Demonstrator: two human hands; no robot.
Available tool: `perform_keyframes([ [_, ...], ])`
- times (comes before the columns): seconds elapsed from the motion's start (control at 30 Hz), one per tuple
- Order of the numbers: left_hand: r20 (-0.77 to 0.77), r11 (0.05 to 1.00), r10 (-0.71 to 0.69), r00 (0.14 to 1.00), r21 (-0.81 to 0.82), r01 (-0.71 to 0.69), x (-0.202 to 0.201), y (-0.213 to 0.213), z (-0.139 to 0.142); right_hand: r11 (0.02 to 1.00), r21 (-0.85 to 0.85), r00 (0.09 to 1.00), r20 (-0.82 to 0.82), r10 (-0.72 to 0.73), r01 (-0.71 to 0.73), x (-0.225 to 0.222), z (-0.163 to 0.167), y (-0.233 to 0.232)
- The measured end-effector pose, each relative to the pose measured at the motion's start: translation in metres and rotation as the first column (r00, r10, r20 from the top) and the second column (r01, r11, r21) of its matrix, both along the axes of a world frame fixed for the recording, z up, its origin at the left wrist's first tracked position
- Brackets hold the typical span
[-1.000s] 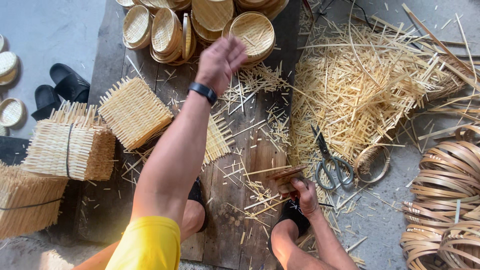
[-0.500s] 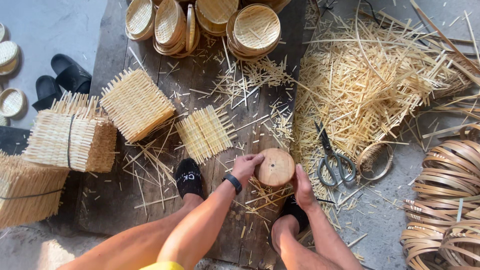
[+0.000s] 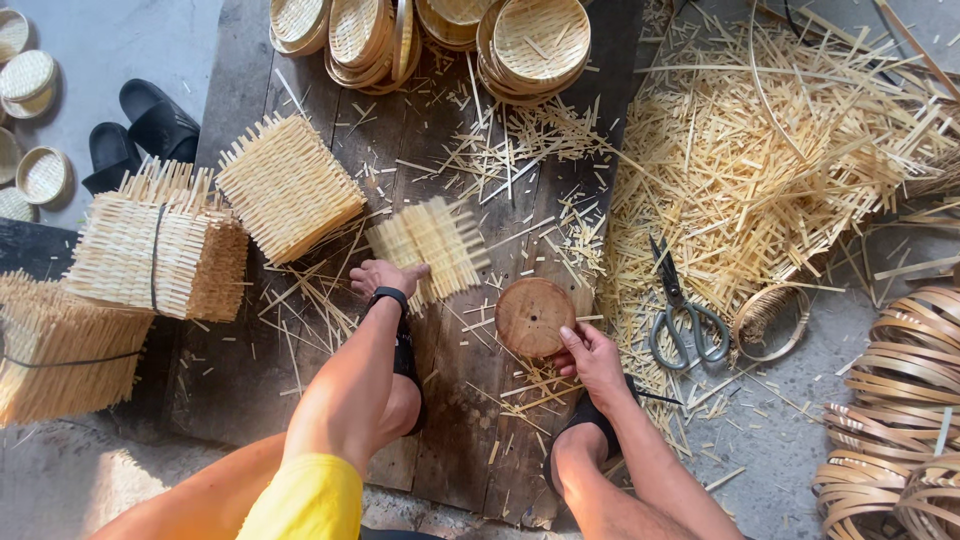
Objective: The person sits on the floor assembling woven bamboo basket lids. They press a round woven bamboo mat into a wooden rim, trim the overhanging mat edge with scissors, tap the fitted piece, and stack the finished lids with a stack of completed ones nearby.
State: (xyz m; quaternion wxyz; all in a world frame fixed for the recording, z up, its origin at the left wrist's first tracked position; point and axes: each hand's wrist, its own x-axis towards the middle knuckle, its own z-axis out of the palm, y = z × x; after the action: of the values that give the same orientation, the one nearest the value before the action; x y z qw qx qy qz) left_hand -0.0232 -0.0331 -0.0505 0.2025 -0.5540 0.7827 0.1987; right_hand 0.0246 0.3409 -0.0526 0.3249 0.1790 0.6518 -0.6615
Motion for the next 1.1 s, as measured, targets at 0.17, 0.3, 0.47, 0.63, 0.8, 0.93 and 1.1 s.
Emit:
perform_keyframes([
  [0.17,-0.352,0.983,0.176,0.919,0.12,-0.142,-0.002,0.004,0.006,1.0,-0.003,0.999,0.036,-0.005,0.005,0.003,0.002,0.003],
  [0.3,-0.92,0.948,0.228,0.32,0.284,0.143,0.004,0.025,0.045,0.992,0.05,0.992,-0.054,-0.111,0.113,-0.002,0.008,0.007],
  [0.47,-0.912,0.633,-0.408,-0.039,-0.314,0.708,0.051,0.114,0.089,0.907,-0.34,0.959,-0.047,-0.279,0.247,-0.014,0.031,0.02],
  [0.63,-0.688,0.153,-0.699,-0.195,-0.409,0.899,0.093,0.155,0.089,0.968,-0.202,0.984,-0.058,-0.166,0.152,-0.019,0.026,0.022],
  [0.8,-0.775,0.479,-0.628,0.073,-0.311,0.821,0.098,0.149,0.056,0.994,-0.024,0.96,-0.255,-0.113,0.11,-0.011,-0.012,0.021],
  [0.93,-0.717,0.792,0.011,0.697,0.432,0.432,0.066,0.131,0.017,0.991,0.023,0.964,-0.238,-0.121,0.13,-0.009,-0.025,0.024],
  [1.1,-0.461,0.63,0.252,0.851,0.745,0.217,0.061,0.122,-0.007,0.991,0.049,0.93,-0.353,-0.1,0.126,-0.009,-0.018,0.023],
])
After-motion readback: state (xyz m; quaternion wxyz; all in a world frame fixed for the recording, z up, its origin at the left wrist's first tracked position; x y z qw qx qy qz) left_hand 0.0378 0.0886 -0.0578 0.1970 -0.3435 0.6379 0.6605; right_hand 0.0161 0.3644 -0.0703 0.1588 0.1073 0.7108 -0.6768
